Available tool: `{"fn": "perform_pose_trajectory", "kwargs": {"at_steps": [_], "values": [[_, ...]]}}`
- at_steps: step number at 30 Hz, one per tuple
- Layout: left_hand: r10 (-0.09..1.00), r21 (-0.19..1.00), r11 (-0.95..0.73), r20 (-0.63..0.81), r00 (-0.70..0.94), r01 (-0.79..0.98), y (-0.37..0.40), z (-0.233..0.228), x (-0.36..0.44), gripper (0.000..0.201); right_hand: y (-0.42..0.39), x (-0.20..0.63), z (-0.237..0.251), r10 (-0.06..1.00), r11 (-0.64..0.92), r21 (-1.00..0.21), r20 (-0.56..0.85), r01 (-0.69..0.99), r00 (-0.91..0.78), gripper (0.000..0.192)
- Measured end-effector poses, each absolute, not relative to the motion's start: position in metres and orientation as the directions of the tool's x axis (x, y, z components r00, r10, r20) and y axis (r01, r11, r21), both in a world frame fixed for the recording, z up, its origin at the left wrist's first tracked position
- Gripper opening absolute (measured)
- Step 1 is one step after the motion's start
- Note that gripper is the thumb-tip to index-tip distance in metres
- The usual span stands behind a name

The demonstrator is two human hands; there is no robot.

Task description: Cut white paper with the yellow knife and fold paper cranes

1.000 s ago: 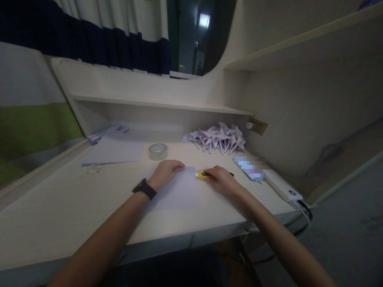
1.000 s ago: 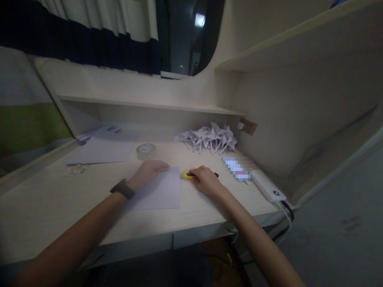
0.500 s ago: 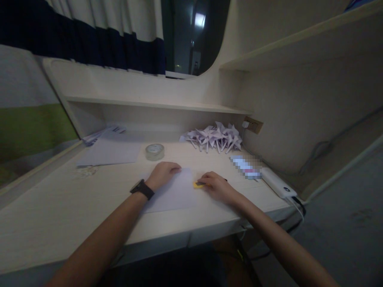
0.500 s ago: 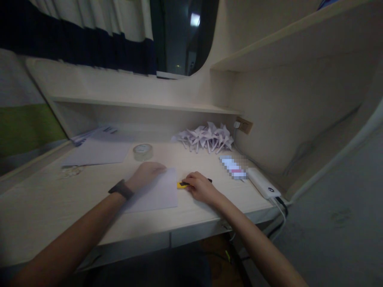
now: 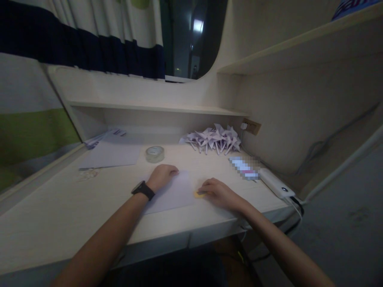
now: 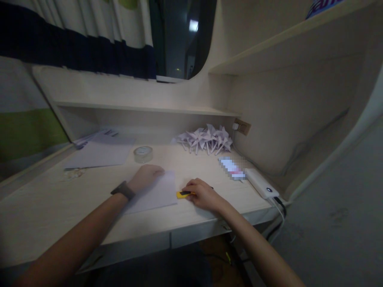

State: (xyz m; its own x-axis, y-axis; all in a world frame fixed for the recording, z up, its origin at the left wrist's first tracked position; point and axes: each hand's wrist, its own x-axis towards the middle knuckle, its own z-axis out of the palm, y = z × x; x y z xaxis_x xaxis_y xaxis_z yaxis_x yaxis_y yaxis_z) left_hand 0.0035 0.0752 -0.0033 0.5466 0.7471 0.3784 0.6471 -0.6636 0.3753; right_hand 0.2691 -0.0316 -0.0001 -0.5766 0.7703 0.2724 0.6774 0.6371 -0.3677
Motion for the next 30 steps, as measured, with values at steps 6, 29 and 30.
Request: {"fn": "perform_pose_trajectory", "kwargs": {"at_steps": [6,29,30], "values": [[0.756,0.336,-0.643,0.423,0.5,0.688,0.074,-0.004,0.004,0.03,-0.039,0.27,0.007,0.773,0.632,-0.39,0.255,0.67,-0.581,0.031],[0.629,0.169,-0.774,0.105,0.77,0.61,0.014,-0.02,0.0,0.05,-0.049,0.248,-0.021,0.78,0.606,-0.285,0.395,0.743,-0.485,0.018],[0.629,0.167,-0.775,0.104,0.771,0.61,0.014,-0.02,0.0,0.05,-0.05,0.247,-0.021,0.778,0.609,-0.285,0.398,0.74,-0.487,0.018]]}}
